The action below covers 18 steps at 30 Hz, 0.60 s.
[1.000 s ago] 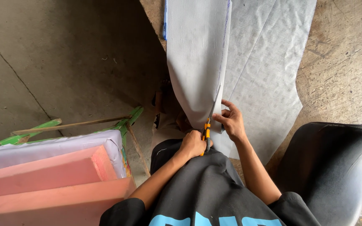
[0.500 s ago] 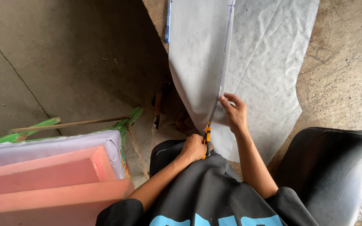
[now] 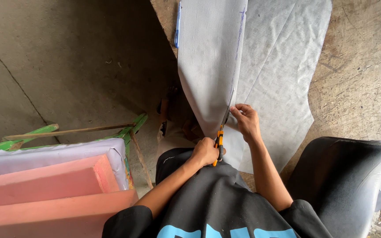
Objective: The person traces a pattern onto a sheet of gray fabric using a blue pen and a black curved object as a guide. They then use yellow-handled scissors to cut the fabric along the marked lines on a wooden workbench.
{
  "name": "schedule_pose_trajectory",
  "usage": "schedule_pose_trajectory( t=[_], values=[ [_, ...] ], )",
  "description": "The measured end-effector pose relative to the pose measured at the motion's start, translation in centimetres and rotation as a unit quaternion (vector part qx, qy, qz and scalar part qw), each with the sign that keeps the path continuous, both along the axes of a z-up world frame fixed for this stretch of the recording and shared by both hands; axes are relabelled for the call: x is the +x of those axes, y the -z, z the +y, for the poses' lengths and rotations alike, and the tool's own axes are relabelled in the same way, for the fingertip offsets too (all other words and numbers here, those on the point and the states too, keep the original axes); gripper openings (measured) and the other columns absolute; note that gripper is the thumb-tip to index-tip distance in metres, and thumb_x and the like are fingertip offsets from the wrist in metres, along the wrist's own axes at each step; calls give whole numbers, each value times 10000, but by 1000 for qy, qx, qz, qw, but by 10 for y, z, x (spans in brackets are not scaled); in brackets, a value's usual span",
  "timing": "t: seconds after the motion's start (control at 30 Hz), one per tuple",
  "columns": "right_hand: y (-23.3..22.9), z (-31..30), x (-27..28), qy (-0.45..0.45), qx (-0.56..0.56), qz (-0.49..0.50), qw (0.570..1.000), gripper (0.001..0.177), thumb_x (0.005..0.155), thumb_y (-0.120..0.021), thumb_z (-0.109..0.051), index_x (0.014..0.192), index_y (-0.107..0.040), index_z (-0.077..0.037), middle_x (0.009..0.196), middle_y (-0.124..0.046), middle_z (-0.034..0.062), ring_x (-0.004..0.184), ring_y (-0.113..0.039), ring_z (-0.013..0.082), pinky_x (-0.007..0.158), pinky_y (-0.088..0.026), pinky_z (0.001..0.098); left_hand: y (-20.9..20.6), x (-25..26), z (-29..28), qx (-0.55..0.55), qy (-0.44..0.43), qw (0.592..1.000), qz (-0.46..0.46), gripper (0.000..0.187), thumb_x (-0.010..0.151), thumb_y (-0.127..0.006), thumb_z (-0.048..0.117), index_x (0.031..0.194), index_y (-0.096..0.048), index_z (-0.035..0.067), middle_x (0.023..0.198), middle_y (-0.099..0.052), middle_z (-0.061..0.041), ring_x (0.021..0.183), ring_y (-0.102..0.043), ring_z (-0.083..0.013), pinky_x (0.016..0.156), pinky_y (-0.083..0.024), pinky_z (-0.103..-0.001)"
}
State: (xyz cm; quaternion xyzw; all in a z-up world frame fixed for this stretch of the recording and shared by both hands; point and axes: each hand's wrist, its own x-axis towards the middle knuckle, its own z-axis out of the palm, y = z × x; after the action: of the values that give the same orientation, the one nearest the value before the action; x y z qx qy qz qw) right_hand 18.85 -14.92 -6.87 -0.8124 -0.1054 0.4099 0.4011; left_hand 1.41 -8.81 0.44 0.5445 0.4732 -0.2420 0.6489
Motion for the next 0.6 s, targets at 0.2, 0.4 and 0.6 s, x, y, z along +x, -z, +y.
schedule_pose_trajectory(
  t=[0.2,0.4,0.6],
  values=[
    [-19,2,-3,-32,1,-9,999,212,975,-782,-269,1006,-795,-60,1173,-646,96,992,-620,205,928,-507,413,28,-3,-22,16,-1,1000,0,298,884,-723,304,841,-782,15,807,-758,-166,897,-773,-348,769,-615,-434],
    [-29,-2,-7,-85,-25,-32,996,212,951,-801,-296,971,-795,-85,1193,-666,96,1187,-637,299,1060,-458,472,19,5,-12,11,0,1000,9,291,904,-689,266,886,-775,-12,872,-762,-179,951,-768,-356,802,-611,-448],
    [-29,-10,-4,-129,-46,-38,990,226,958,-788,-352,972,-799,-127,1204,-668,74,1202,-642,288,1062,-457,450,33,0,-28,3,-30,1000,-7,313,862,-733,302,643,-748,79,574,-705,-85,734,-774,-292,762,-600,-387]
  ],
)
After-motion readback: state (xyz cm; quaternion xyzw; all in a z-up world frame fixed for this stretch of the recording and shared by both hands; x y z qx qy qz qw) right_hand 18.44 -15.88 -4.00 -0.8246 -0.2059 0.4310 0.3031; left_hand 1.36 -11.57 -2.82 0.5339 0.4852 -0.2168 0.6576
